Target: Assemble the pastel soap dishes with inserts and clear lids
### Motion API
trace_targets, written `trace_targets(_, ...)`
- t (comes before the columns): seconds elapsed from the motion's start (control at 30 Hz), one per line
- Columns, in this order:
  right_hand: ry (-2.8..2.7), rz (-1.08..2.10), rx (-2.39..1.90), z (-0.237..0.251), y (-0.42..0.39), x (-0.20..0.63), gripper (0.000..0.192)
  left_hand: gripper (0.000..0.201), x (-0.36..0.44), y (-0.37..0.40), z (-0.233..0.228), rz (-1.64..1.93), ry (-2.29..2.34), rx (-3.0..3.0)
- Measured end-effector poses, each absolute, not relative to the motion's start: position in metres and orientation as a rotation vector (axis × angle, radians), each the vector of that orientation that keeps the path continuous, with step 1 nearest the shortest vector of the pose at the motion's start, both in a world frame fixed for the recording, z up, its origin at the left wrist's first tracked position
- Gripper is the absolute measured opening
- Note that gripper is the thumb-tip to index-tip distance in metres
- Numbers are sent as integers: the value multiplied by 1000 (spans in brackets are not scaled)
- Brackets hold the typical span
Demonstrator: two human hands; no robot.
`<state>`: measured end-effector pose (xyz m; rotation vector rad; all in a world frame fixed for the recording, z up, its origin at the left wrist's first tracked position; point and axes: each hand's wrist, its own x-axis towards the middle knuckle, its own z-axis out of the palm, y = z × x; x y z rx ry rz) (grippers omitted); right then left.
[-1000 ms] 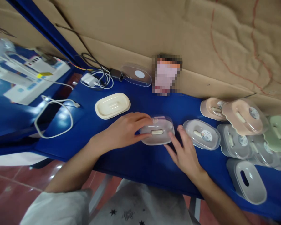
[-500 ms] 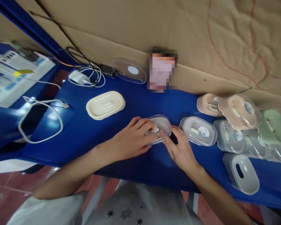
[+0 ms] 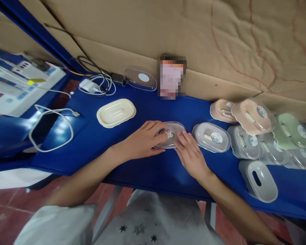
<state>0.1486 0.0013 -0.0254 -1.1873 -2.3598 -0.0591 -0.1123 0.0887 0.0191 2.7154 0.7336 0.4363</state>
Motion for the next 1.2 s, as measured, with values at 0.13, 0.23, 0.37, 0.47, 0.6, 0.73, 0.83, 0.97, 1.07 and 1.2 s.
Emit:
trace_targets(0.13, -2334, -40, -1176, -23, 3, 152, 52, 48, -113, 91, 14, 523, 703, 2637)
trace_targets(0.23, -2362, -76, -1204, -21, 0, 155, 57, 71, -112, 92, 10, 523, 709, 2581)
trace_targets(0.37, -2354, -111, -1224, -21, 1, 153, 59, 82, -110, 95, 3, 456, 696, 2584)
trace_targets(0.47, -2345, -98, -1227, -18, 5, 149, 62, 78, -108, 94, -1, 527, 737, 2585)
trace_targets(0.6, -2369, -122, -1312, 0, 3, 152, 59, 60, -103, 89, -4, 629, 912, 2647)
trace_targets(0.73, -2193, -237, -1645, 22, -15, 181, 56, 52, -89, 86, -1, 628, 1121, 2643)
trace_targets(0.83, -2040, -262, -1843, 23, -34, 211, 55, 50, -71, 90, 5, 646, 1179, 2620)
trace_targets(0.97, -2002, -206, -1910, 15, -58, 227, 55, 52, -34, 103, 13, 635, 1208, 2601)
trace_targets(1.07, -1981, -96, -1843, 15, -74, 227, 59, 57, -1, 109, 16, 632, 1155, 2561)
trace_targets(1.2, -1760, -166, -1896, 25, -108, 254, 63, 54, 16, 107, 22, 685, 875, 2516)
